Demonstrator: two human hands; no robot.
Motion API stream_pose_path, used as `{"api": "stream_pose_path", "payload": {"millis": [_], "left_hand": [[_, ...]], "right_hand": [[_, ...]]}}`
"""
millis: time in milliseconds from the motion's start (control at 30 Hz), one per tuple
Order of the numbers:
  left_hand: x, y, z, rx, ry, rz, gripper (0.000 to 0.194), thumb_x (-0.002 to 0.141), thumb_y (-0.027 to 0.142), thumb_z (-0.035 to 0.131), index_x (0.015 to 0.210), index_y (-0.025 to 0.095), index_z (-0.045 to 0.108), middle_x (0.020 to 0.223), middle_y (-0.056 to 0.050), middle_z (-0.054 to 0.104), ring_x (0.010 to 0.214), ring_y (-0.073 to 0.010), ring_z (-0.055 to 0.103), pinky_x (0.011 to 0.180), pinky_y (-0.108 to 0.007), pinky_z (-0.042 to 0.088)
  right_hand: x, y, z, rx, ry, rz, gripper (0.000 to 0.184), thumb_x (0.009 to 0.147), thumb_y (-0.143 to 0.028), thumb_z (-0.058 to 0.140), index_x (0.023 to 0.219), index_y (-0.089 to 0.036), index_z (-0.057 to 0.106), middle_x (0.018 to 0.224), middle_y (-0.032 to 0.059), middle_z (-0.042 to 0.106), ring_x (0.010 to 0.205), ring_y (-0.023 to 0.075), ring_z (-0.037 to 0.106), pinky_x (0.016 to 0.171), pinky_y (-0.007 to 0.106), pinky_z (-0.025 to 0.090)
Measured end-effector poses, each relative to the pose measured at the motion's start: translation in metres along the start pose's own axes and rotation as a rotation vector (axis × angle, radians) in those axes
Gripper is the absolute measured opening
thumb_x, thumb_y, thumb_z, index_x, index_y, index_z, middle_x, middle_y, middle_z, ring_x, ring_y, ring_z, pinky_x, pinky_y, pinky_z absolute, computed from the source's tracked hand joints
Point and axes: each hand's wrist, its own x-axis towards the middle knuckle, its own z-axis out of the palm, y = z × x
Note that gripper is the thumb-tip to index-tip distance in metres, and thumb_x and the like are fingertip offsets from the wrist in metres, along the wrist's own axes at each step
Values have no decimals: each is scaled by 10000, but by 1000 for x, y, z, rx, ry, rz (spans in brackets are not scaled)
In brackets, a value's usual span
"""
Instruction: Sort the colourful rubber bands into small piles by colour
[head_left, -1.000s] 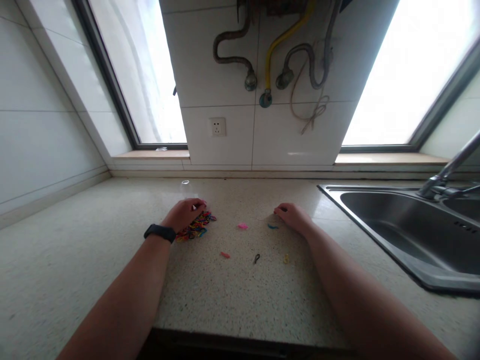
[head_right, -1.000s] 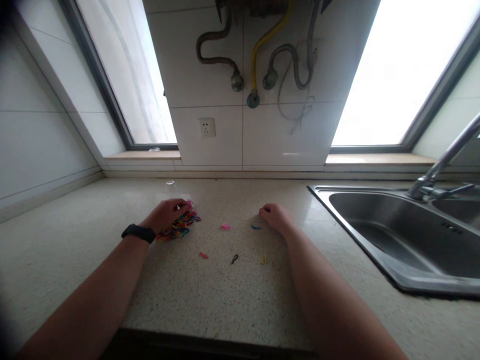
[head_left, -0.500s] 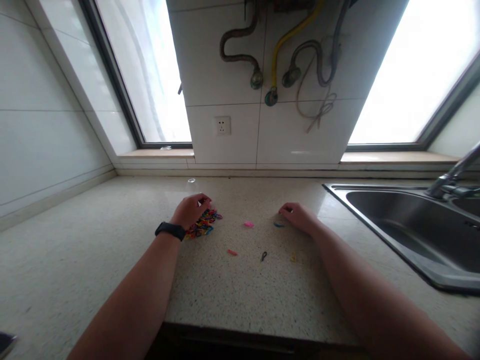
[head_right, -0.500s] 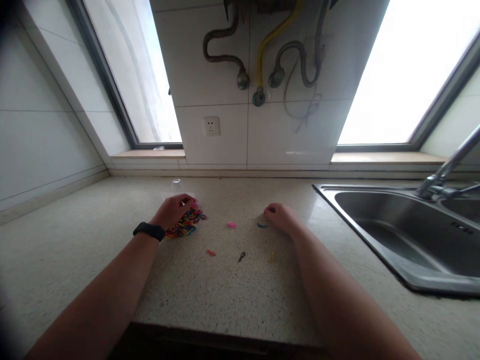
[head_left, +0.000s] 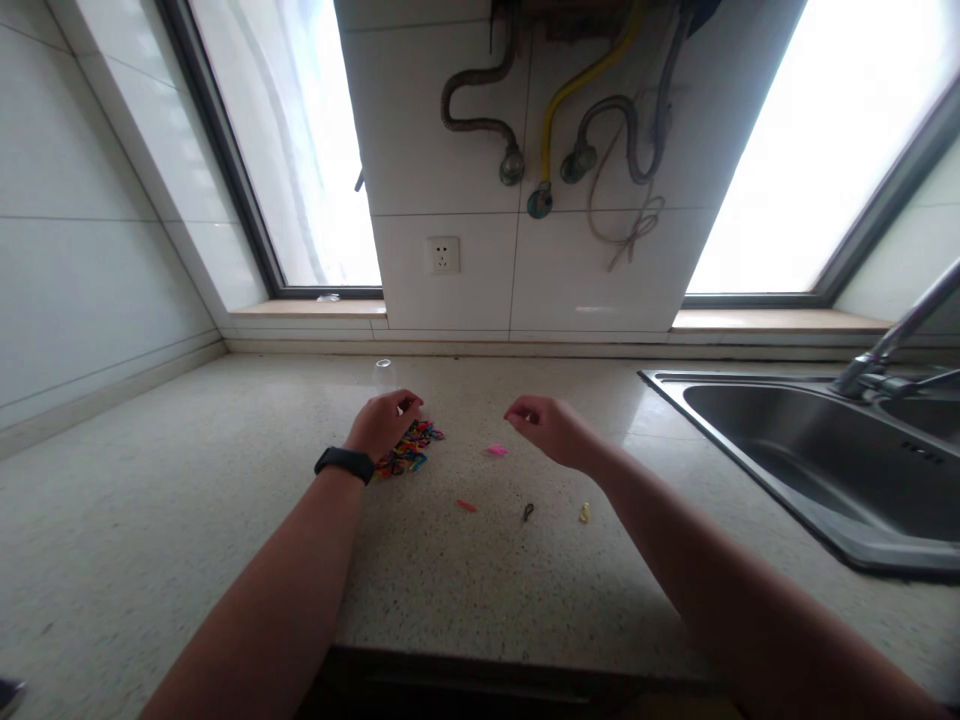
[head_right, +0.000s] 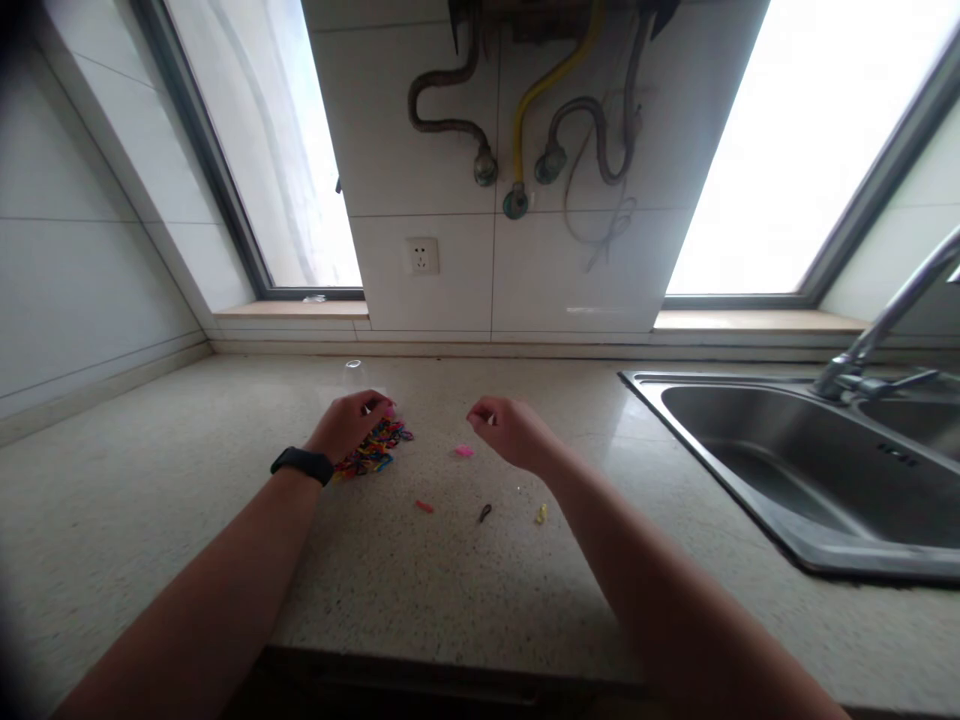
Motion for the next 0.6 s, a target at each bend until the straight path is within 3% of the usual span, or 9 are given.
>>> {"api": "stream_pose_path", "payload": {"millis": [133,267,433,600], "left_hand": [[0,1,0,-1,-5,-2,318,915,423,487,965,221,728,860,-54,737,766,-186,646,702,-270,447],[1,0,1,-8,-19,13,277,898,390,517,964,227,731,867,-51,740,737,-181,638,687,-270,448],[2,0,1,15,-49,4,267,887,377,535,985,228,733,892,-61,745,760,-186,649,701,-273,458],[2,1,0,42,-81,6,277,885,395,535,986,232,734,887,-63,745,760,-192,652,703,-279,456]], "right_hand": [[9,-48,16,-103,-194,-236,223,886,-320,547,958,-201,722,896,40,728,783,145,624,701,241,395],[21,-77,40,-235,-297,-362,227,876,-300,563,1014,-203,715,994,72,735,907,199,658,751,267,425],[34,-93,68,-424,-364,-384,239,897,-283,526,1017,-179,705,1091,121,713,962,240,677,744,297,484],[45,-92,85,-515,-366,-359,233,910,-267,523,1004,-162,708,1074,136,717,970,259,686,736,319,524]]}}
